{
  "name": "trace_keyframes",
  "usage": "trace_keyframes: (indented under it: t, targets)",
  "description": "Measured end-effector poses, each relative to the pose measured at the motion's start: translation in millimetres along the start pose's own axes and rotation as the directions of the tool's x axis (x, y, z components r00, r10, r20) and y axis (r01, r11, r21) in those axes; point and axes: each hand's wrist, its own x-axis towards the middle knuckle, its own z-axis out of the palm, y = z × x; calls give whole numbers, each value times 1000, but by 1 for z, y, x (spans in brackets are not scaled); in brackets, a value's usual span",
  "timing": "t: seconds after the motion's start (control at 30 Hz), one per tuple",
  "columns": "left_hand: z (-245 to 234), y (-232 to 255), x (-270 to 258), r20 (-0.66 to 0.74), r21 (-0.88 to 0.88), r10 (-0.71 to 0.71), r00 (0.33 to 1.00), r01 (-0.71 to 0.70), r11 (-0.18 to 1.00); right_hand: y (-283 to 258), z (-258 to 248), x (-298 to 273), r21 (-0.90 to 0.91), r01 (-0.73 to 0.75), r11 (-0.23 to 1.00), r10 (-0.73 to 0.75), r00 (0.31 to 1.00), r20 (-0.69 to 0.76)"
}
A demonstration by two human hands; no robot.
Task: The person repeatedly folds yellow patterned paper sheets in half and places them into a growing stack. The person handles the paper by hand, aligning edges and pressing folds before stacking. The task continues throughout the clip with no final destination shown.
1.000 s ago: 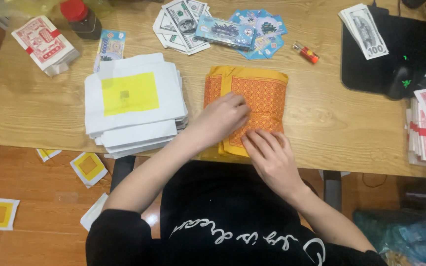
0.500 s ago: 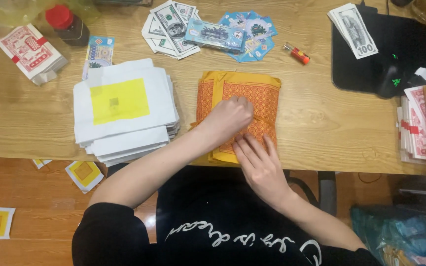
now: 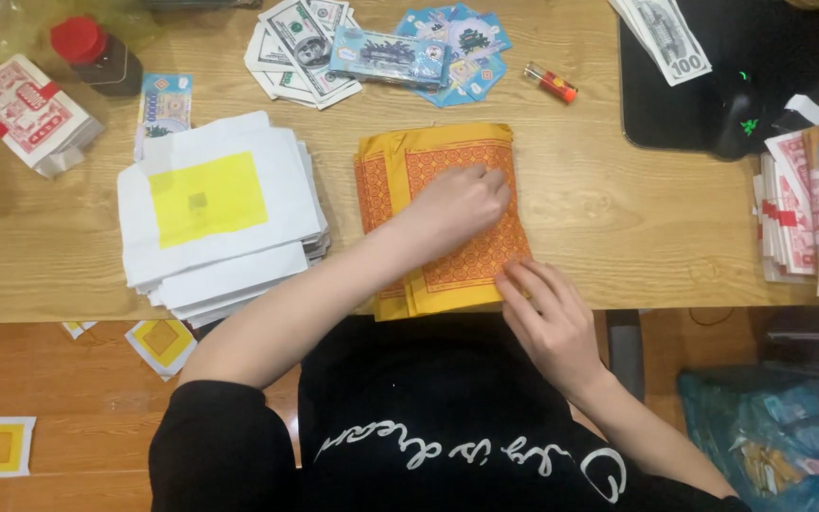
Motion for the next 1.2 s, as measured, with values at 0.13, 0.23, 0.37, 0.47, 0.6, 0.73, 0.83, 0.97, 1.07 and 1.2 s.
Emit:
trace_keyframes:
  t: [0.13,0.23,0.37,0.47,0.6,0.73,0.83,0.97,1.07,1.2]
  targets:
    - [7,7,15,63,-97,113,992,-107,990,-6,-1,11,-42,116,992,-118,992,-53]
    - [17,15,13,69,-64,112,991,-107,992,-9,3,12,-15,160,987,-161,983,-85]
    - [4,9,7,44,-29,89,995,-88,996,-9,2,13,32,216,976,-208,963,-174]
    - [-11,6,-2,0,39,50,999,-50,998,2,2,10,66,230,971,-214,957,-195]
    - [-102,29,-42,51,-218,-65,997,75,973,2,1,6,111,185,976,-164,970,-179]
    - [-105,86,-105,383,-883,77,921,340,324,-4,-6,17,149,170,974,-176,984,25]
    - [-28,125,-139,648,-749,-24,761,630,-206,-13,3,21,163,235,958,-235,972,-19]
    - [-1,131,-136,740,-635,-268,617,510,-579,-14,9,26,181,341,923,-324,939,-116]
    - [-1,139,-137,785,-612,-341,516,562,-557,-16,4,20,190,363,912,-340,930,-142]
    - [-14,132,-127,783,-615,-338,523,568,-546,-22,3,17,186,360,914,-328,927,-183]
